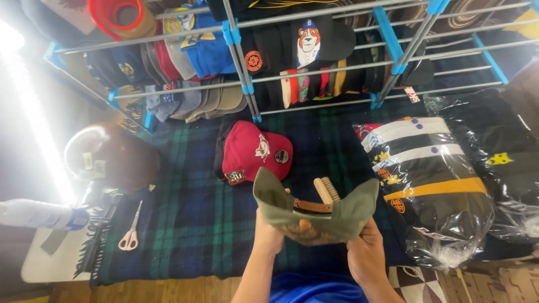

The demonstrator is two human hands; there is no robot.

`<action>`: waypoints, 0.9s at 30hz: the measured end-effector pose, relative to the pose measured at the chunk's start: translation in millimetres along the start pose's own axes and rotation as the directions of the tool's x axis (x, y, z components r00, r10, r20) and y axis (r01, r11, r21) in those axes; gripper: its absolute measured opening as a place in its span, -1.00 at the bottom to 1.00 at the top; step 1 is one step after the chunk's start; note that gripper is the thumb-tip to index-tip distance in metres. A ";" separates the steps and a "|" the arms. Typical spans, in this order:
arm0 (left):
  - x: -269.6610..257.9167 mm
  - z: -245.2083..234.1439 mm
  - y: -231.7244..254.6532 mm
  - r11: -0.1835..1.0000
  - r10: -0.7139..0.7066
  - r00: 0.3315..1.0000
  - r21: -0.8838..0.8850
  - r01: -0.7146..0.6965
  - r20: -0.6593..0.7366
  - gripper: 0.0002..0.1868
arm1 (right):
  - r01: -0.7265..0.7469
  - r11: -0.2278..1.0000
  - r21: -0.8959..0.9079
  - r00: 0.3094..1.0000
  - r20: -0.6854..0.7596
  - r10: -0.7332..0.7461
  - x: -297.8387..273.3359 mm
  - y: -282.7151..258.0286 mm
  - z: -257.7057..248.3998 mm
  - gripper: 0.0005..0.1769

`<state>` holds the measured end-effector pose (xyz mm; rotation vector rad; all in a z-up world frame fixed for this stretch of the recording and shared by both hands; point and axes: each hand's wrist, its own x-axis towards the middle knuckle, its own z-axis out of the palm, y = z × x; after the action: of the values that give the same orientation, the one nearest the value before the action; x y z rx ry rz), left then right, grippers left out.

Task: Cleaning baseball caps with a brush and organizing them on a storage rack.

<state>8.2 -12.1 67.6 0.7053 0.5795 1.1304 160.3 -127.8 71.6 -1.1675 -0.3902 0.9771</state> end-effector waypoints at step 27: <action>86.4 107.7 -38.3 0.811 -0.578 0.815 0.083 0.579 -0.040 -0.44 | 0.005 0.859 0.512 0.778 -0.542 0.318 106.8 -139.4 15.1 -0.45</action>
<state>138.0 37.1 103.4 0.5411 0.7963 0.5361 269.4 -41.3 179.6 -0.9824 0.4812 0.7214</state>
